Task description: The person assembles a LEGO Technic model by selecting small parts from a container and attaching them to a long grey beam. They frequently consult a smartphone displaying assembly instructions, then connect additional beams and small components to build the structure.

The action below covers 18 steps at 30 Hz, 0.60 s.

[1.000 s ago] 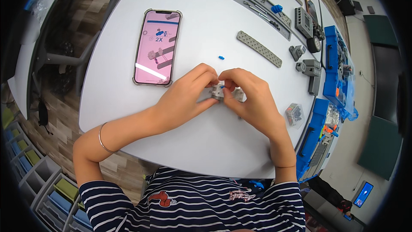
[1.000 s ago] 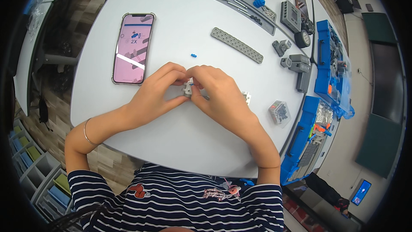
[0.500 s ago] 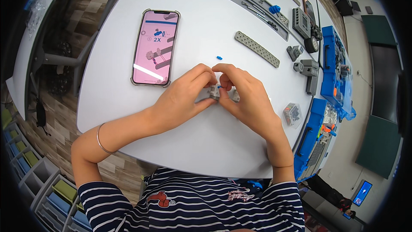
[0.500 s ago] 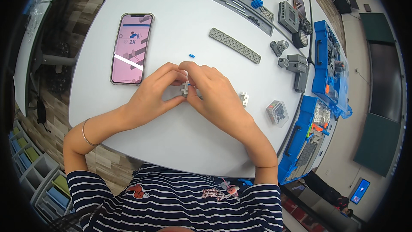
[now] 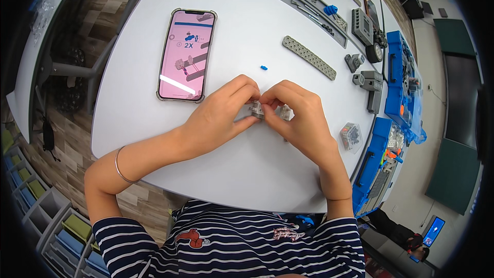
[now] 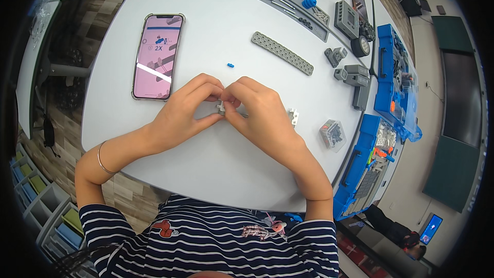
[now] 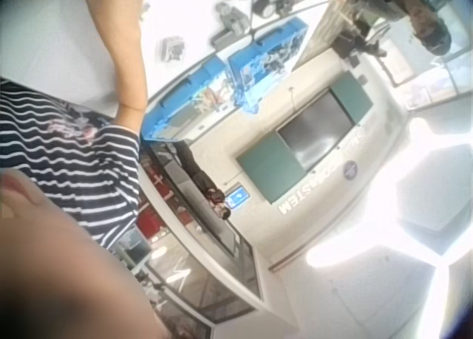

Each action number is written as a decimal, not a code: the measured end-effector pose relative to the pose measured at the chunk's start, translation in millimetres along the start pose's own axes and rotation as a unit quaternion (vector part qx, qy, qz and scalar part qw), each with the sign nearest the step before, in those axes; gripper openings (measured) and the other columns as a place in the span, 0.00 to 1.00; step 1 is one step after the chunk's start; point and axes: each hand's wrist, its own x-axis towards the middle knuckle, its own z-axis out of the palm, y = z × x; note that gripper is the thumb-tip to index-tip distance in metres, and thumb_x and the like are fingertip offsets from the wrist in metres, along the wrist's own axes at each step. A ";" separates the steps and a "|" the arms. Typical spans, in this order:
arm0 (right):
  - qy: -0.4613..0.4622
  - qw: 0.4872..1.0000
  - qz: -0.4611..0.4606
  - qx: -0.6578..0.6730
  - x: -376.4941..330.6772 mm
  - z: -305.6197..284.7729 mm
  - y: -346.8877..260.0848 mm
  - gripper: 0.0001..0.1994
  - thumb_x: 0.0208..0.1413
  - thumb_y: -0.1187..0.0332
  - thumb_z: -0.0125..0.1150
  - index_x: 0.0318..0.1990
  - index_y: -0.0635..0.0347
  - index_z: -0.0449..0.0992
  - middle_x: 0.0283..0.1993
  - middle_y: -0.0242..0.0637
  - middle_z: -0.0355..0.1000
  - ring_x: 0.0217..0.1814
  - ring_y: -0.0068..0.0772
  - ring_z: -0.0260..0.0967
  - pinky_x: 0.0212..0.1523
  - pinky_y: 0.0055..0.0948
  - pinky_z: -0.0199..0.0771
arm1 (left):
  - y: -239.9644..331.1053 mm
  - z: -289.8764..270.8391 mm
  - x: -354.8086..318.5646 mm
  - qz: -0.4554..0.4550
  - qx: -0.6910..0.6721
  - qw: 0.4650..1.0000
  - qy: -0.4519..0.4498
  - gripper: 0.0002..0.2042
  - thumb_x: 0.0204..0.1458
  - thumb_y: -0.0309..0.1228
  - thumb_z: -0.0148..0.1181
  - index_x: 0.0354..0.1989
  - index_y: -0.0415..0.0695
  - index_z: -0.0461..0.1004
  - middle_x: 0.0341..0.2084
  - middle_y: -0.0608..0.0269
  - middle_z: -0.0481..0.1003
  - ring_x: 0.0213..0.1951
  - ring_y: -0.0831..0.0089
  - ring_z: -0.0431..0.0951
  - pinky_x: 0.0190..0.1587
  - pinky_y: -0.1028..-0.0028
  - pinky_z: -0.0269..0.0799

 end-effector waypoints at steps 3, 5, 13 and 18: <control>0.000 1.000 -0.003 0.002 -0.8 -0.8 -0.3 0.06 0.55 0.81 0.70 0.39 0.65 0.82 0.37 0.37 0.80 0.38 0.33 0.82 0.41 0.29 0.82 | 0.3 -1.4 -0.1 -0.022 0.007 1.000 -0.017 0.18 0.52 0.17 0.72 0.51 0.36 0.75 0.53 0.56 0.74 0.53 0.61 0.82 0.59 0.68 0.83; -0.003 1.000 0.000 -0.003 -1.2 -1.7 -0.2 0.05 0.57 0.81 0.70 0.40 0.65 0.82 0.38 0.37 0.80 0.39 0.33 0.82 0.42 0.30 0.82 | 0.7 -1.5 0.3 -0.026 0.007 0.999 -0.021 0.18 0.52 0.17 0.72 0.51 0.36 0.75 0.53 0.56 0.74 0.53 0.61 0.82 0.59 0.68 0.83; -0.031 0.999 -0.016 -0.018 -1.3 0.4 1.1 0.04 0.61 0.78 0.65 0.42 0.66 0.79 0.41 0.45 0.76 0.42 0.50 0.77 0.44 0.43 0.79 | 1.5 -2.3 0.7 -0.032 0.016 0.999 -0.026 0.19 0.52 0.17 0.73 0.52 0.36 0.75 0.53 0.56 0.74 0.53 0.61 0.82 0.59 0.68 0.83; -0.021 0.998 -0.022 -0.052 -3.7 6.0 1.1 0.04 0.61 0.77 0.64 0.43 0.66 0.78 0.41 0.45 0.74 0.43 0.51 0.75 0.47 0.44 0.77 | 2.0 -2.2 0.7 -0.033 0.021 0.999 -0.024 0.19 0.51 0.17 0.73 0.52 0.36 0.76 0.53 0.56 0.74 0.53 0.61 0.82 0.58 0.68 0.83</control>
